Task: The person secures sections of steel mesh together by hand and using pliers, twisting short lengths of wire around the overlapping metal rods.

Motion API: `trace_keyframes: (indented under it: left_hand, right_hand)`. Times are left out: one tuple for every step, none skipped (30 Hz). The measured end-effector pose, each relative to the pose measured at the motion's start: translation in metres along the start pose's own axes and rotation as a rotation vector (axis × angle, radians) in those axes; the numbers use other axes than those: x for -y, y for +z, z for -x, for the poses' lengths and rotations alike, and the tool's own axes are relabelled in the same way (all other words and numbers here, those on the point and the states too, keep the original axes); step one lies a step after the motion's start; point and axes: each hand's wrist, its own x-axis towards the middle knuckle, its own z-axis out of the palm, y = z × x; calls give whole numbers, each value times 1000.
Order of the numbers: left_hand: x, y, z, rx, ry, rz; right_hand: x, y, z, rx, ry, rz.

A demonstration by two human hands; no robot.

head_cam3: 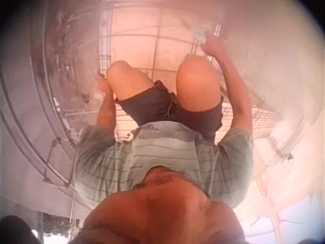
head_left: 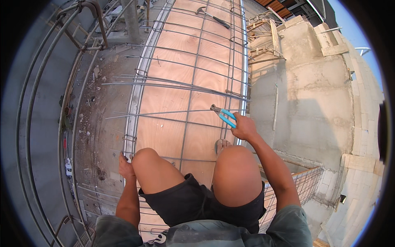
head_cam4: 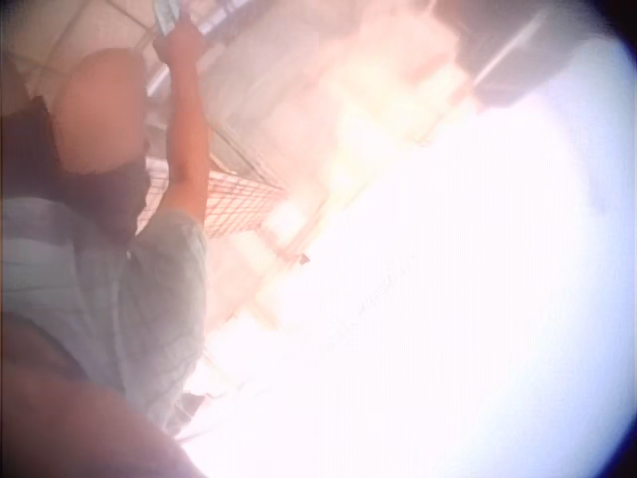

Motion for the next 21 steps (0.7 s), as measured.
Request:
trace_keyframes:
  left_hand:
    - [1, -3, -2, 2, 3, -16]
    - [-1, -1, -5, -9, 7, -19]
    - [5, -4, -7, -11, 14, -35]
    - [9, -6, -7, -11, 23, -51]
    - [13, -8, -4, -41, 51, -19]
    - [12, -9, -1, -73, 77, 22]
    - [10, -9, 1, -104, 103, 63]
    - [7, -7, 1, -96, 110, 53]
    - [6, -10, -1, -91, 112, 35]
    - [4, -11, -1, -85, 113, 17]
    - [4, -10, 1, 5, 38, -45]
    - [6, -12, -5, 77, -39, -104]
    - [4, -11, -8, 156, -119, -157]
    - [3, -10, -10, 115, -86, -120]
    - [-4, -11, -9, 77, -59, -83]
    - [-6, -11, -8, 35, -31, -49]
    - [-7, -9, -6, 22, -2, -58]
    - [1, -13, -7, -5, 25, -80]
    - [6, -14, -7, -22, 56, -99]
    - [9, -10, -10, -43, 60, -86]
    - [7, -8, -11, -56, 60, -82]
  right_hand:
    - [3, 11, -3, 22, 19, -19]
    - [4, 21, -7, 45, 42, -37]
    - [6, 37, -5, 81, 69, -63]
    - [4, 53, -4, 55, 26, -89]
    - [0, 69, -3, 30, -12, -115]
    - [-6, 79, -4, -2, -51, -135]
    - [-11, 90, -4, -30, -71, -148]
    - [-16, 100, -5, -57, -90, -161]
    - [-18, 110, -6, -81, -116, -180]
    - [-22, 117, -7, -96, -114, -188]
    - [-28, 122, -9, -109, -112, -195]
    - [-29, 123, -17, -135, -120, -207]
    - [-34, 129, -21, -156, -119, -211]
    - [-38, 134, -25, -187, -102, -238]
    - [-43, 139, -28, -213, -87, -260]
    - [-45, 143, -33, -240, -73, -286]
    - [-47, 147, -35, -232, -33, -319]
    - [-41, 149, -39, -203, -29, -344]
    - [-38, 150, -41, -173, -15, -362]
    - [-36, 151, -44, -140, -1, -380]
    - [-35, 155, -46, -154, -38, -363]
